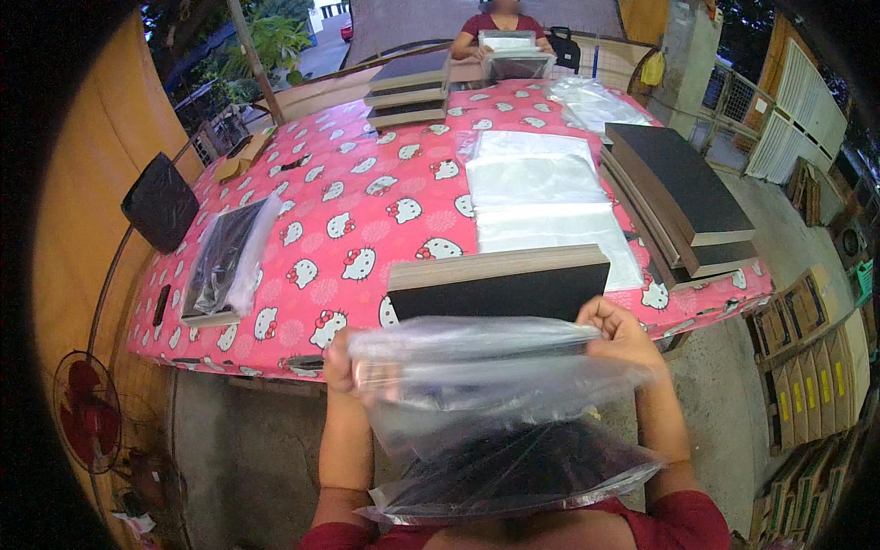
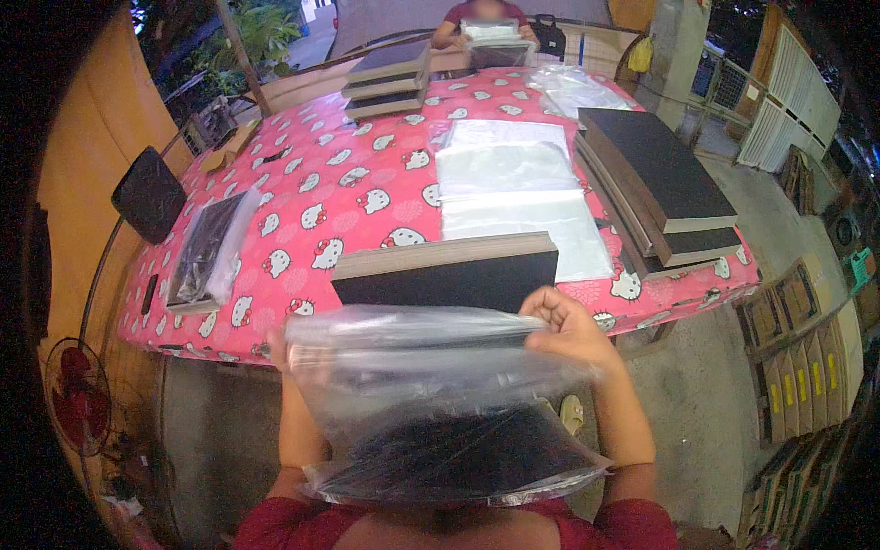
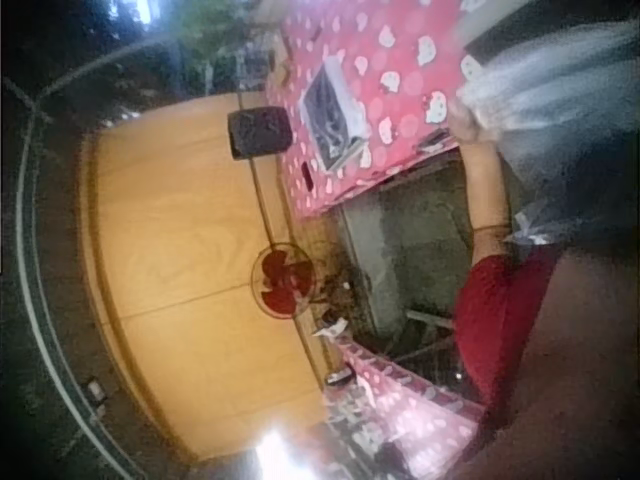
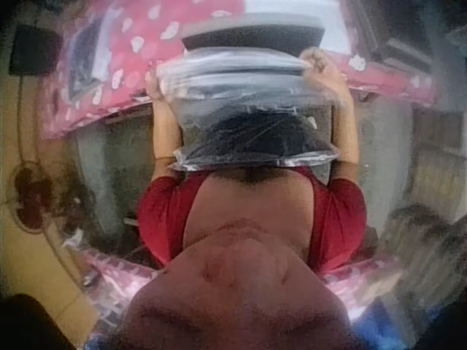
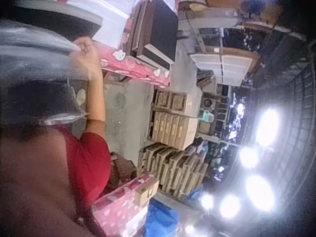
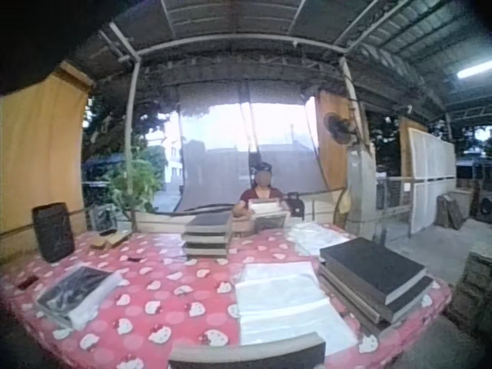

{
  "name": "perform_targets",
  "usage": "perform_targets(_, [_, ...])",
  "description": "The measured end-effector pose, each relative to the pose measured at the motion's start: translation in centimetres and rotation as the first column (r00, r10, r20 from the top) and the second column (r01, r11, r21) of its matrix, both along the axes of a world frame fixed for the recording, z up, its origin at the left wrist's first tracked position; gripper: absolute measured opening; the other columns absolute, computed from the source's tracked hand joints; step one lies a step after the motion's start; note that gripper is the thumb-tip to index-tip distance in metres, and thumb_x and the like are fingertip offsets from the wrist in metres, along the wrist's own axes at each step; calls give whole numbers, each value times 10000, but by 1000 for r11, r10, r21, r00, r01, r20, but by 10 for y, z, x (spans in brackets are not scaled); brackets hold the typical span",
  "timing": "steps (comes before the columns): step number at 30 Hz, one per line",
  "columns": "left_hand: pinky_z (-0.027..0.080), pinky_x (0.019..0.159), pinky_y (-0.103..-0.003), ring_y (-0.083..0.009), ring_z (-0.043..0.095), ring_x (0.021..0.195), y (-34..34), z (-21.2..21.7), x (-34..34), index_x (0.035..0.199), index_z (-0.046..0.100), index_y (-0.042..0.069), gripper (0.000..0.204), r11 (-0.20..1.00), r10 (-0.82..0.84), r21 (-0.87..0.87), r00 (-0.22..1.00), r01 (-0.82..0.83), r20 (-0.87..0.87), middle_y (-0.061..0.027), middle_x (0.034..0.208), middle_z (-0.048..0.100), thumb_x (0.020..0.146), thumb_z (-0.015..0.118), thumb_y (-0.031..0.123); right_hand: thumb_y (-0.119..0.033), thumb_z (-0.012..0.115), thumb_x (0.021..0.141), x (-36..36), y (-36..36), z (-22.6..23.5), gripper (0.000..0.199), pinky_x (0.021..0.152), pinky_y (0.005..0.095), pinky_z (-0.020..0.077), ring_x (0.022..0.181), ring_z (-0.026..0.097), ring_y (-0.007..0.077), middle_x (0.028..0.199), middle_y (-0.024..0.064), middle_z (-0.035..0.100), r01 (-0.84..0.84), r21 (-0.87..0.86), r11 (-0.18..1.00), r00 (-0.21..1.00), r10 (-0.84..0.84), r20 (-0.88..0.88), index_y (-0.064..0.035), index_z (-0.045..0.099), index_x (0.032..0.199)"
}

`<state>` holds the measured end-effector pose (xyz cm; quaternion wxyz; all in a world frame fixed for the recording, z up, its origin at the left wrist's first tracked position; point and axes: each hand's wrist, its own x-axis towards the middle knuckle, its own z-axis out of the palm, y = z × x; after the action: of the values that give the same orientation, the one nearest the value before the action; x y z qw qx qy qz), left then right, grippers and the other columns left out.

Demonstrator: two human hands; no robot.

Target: The person picks up a stack of black rectangular boards and places them inside a large plastic bag. They then take an individual black board and slide it into a separate plastic bag.

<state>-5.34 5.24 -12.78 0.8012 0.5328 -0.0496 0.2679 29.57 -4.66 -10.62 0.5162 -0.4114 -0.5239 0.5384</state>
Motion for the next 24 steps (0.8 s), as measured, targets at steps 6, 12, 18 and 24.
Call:
perform_targets(6, [427,713,-254,-84,462,625,-25,49,28,898,552,29,217,667,673,-285,721,-688,-167,-9,765,500,828,548,234,-93,680,609,-14,7,21,705,525,255,350,592,439,97,668,30,487,348,557,754,579,-640,505,-61,389,1250])
perform_targets(12, [415,774,-307,-229,533,942,-80,86,-2,640,593,12,137,300,904,735,427,-608,-16,-233,1154,467,664,664,127,-172,702,643,9,-55,53,255,550,310,397,585,504,149,600,75,558,98,281,955,900,-206,385,-17,645,838])
perform_targets(18, [367,429,-185,-98,523,607,-84,88,26,936,540,37,144,402,901,184,351,-897,-253,-73,762,563,829,485,116,-83,614,744,4,-46,37,260,712,289,471,766,593,169,903,92,610,-33,-381,924,926,-115,-358,29,563,973])
perform_targets(24, [361,361,-175,-103,518,549,-60,-109,-61,904,550,49,135,381,91,-895,972,-233,-215,-46,762,577,827,496,144,42,558,710,5,-72,-118,224,685,289,471,764,589,165,859,94,607,215,-494,843,886,-381,-265,-4,563,929])
